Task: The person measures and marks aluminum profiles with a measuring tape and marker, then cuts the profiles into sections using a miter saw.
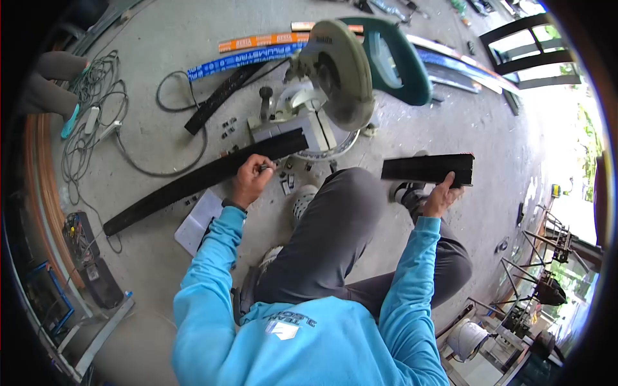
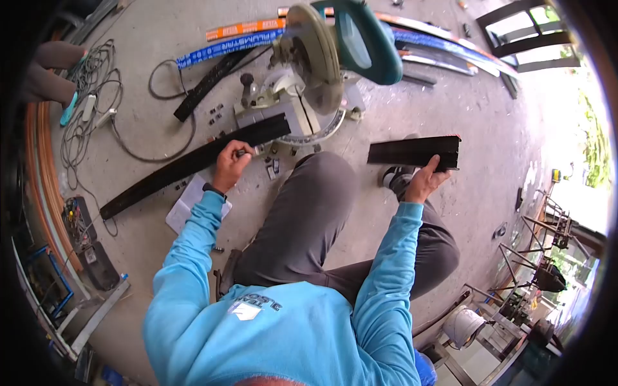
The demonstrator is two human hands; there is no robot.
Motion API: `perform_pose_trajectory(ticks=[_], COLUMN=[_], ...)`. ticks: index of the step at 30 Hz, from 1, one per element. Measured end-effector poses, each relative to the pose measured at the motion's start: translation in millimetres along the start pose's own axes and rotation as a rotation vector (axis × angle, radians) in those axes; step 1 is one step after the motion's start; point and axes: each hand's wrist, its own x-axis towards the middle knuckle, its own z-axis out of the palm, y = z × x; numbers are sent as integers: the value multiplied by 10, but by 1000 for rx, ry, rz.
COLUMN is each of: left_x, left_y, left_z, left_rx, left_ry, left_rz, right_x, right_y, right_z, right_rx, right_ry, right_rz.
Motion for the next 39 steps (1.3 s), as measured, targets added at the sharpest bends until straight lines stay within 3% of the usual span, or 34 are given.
perform_pose_trajectory(ticks=[3,4,5,7,8,9,11,13,16,19,20,22,23,24,25,26,27,28,30,31,32,33,35,37,39], left_x=[104,146,335,342,361,392,418,282,186,37,129,134,175,226,285,274,268,272,275,315,311,305,247,457,634], left_y=[332,686,1264,2108,2390,2595,2917,3161,3077,2907,2724,2568,2478,2255,2147,2151,2147,2147,2044,2029,2089,2162,2267,1591,778], left_z=[-70,21,113,67,51,56,118,110,198,180,113,176,135,152,102,70,84,118,214,238,194,144,-73,-260,-307], left_rx=[-561,-355,-167,-67,-10,-12,-64,-66,-189,-639,-700,-969,-1094,-796,-485,-195,-53,-46,-810,-989,-1026,-1062,-846,-456,254], left_ry=[126,149,180,-35,-132,-200,-301,-377,-245,-112,-152,-31,83,161,289,404,447,415,44,-48,-96,-141,-155,-59,209], left_rz=[-299,-40,272,322,459,615,833,744,840,337,353,205,169,335,495,664,752,770,307,123,67,8,150,-31,-8], right_x=[-72,-1,-247,-437,-577,-777,-1037,-1168,-1318,-1610,-1701,-1875,-1931,-1983,-2000,-2113,-2031,-1816,-1772,-1753,-1666,-1596,-1534,-1383,-1313], right_y=[-793,-883,-1608,-2095,-2444,-2799,-3207,-3432,-3671,-3945,-3835,-3497,-3299,-3078,-2852,-2816,-2662,-2404,-2513,-2576,-2403,-2333,-2327,-2273,-2169], right_z=[-203,-311,-469,-666,-695,-803,-851,-896,-904,-907,-963,-1041,-1041,-1017,-860,-744,-631,-395,-229,-138,13,71,125,-22,-7], right_rx=[194,45,-22,-115,-83,-105,-187,-248,-265,-4,109,421,362,294,314,534,605,792,660,575,618,660,791,580,471], right_ry=[-89,-95,-192,-471,-600,-789,-866,-899,-863,-388,-447,-776,-961,-1165,-1239,-1221,-1219,-1243,-930,-746,-693,-701,-677,-686,-665], right_rz=[-250,-389,-754,-1006,-1112,-1028,-1237,-1274,-1376,-1653,-1623,-1518,-1323,-1136,-863,-439,-231,-344,-650,-764,-751,-591,-339,-448,-520])
